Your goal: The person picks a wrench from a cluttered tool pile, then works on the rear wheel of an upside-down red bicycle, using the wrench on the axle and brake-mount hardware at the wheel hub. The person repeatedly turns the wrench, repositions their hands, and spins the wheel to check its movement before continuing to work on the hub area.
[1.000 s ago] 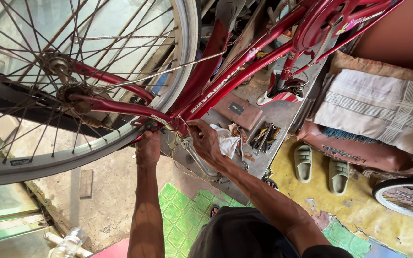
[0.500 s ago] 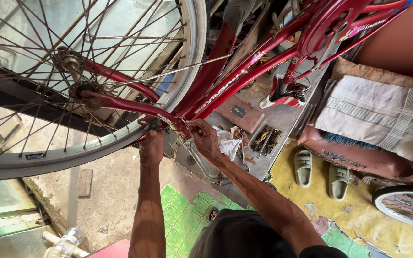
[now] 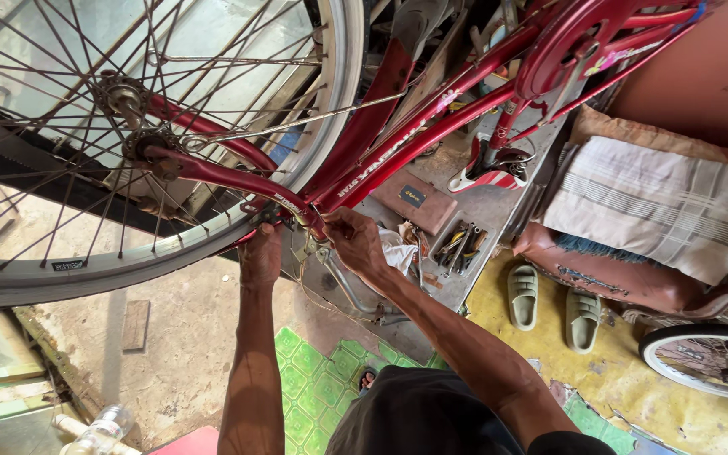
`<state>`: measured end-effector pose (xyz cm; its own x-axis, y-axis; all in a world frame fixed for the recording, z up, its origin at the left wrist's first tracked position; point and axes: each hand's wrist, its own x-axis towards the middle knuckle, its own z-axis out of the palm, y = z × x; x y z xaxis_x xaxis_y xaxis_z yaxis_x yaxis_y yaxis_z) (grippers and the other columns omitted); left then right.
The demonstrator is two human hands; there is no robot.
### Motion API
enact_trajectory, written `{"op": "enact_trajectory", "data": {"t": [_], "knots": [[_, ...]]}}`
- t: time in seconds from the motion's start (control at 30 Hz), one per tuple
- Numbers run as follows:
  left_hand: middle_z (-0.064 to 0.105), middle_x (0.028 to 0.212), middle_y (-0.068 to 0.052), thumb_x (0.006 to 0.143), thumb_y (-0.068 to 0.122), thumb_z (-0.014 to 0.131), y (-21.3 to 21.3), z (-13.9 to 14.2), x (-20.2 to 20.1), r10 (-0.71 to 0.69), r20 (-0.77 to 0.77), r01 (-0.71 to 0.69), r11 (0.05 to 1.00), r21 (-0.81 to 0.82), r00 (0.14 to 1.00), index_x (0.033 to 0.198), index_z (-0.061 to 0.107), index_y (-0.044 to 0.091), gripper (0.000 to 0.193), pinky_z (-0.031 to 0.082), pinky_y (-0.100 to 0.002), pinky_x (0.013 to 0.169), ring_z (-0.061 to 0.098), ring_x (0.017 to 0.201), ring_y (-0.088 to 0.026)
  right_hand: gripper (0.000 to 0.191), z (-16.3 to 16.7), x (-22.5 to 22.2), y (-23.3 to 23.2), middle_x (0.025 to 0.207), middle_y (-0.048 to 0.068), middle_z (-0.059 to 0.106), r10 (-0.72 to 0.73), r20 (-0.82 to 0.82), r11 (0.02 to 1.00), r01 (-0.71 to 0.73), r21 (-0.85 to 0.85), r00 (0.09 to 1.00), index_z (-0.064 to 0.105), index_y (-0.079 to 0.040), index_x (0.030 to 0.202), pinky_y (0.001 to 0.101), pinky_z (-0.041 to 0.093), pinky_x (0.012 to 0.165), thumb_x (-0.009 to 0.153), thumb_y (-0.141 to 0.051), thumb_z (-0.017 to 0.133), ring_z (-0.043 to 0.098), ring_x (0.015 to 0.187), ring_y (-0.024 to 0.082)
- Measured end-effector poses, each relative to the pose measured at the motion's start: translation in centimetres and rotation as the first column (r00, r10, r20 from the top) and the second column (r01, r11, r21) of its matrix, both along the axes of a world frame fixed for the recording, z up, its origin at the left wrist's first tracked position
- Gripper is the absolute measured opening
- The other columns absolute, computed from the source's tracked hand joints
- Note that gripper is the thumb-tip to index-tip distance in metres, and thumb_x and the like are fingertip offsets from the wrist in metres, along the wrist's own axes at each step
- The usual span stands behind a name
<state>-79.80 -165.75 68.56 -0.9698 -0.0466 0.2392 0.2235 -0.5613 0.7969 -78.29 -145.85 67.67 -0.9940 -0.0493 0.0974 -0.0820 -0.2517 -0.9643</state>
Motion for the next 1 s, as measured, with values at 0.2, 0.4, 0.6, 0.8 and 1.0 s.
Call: {"op": "enact_trajectory", "data": {"t": [0.2,0.4,0.6,0.8,1.0], "knots": [[0.061,0.135,-0.005,0.082,0.025,0.091,-0.1,-0.5,-0.4,0.031,0.005,-0.031,0.999,-0.012,1.0,0.142,0.054,0.007,0.073,0.039,-0.047,0.123,0.056,0.128,-0.022,0.007,2.5,-0.6,1.5,0.075,0.003,0.069,0.07,0.082,0.993,-0.077,0.087,0.994,0.071,0.0,0.099,0.0252,0.048,0.052,0.094,0.001,0.067,0.061,0.06,0.007],[0.062,0.136,-0.006,0.08,0.025,0.09,-0.1,-0.5,-0.4,0.035,0.008,-0.035,0.998,-0.044,0.999,0.142,0.055,0.008,0.074,0.039,-0.047,0.124,0.057,0.131,-0.023,0.011,6.3,-0.4,2.5,0.074,0.006,0.071,0.091,0.249,0.962,-0.149,0.227,0.964,0.073,-0.001,0.101,0.0273,0.05,0.04,0.093,-0.002,0.066,0.067,0.054,0.011],[0.062,0.137,-0.006,0.079,0.024,0.09,0.1,-0.5,-0.5,0.05,0.007,-0.05,0.998,-0.029,0.999,0.143,0.053,0.008,0.076,0.041,-0.047,0.121,0.058,0.13,-0.023,0.008,8.8,-0.7,2.9,0.075,0.011,0.073,0.138,0.327,0.936,-0.231,0.267,0.935,0.073,-0.002,0.099,0.0279,0.05,0.04,0.095,-0.004,0.065,0.065,0.053,0.012],[0.06,0.143,-0.01,0.086,0.025,0.089,0.6,0.7,0.0,0.008,-0.042,-0.011,0.998,-0.069,0.999,0.151,0.048,0.0,0.081,0.04,-0.05,0.124,0.056,0.135,-0.026,0.01,7.6,-0.8,4.5,0.08,0.008,0.074,0.176,0.028,0.843,-0.165,0.512,0.984,0.072,-0.001,0.098,0.0306,0.051,0.051,0.096,-0.003,0.062,0.066,0.064,0.013],[0.053,0.151,-0.007,0.083,0.027,0.089,1.9,3.2,0.8,-0.004,-0.076,0.0,0.998,-0.059,0.997,0.164,0.029,0.003,0.103,0.031,-0.048,0.129,0.048,0.143,-0.023,0.015,0.4,-0.2,7.5,0.082,0.011,0.071,0.133,-0.119,0.795,-0.034,0.606,0.984,0.074,-0.001,0.099,0.0375,0.051,0.056,0.093,-0.009,0.063,0.064,0.064,0.018]]}}
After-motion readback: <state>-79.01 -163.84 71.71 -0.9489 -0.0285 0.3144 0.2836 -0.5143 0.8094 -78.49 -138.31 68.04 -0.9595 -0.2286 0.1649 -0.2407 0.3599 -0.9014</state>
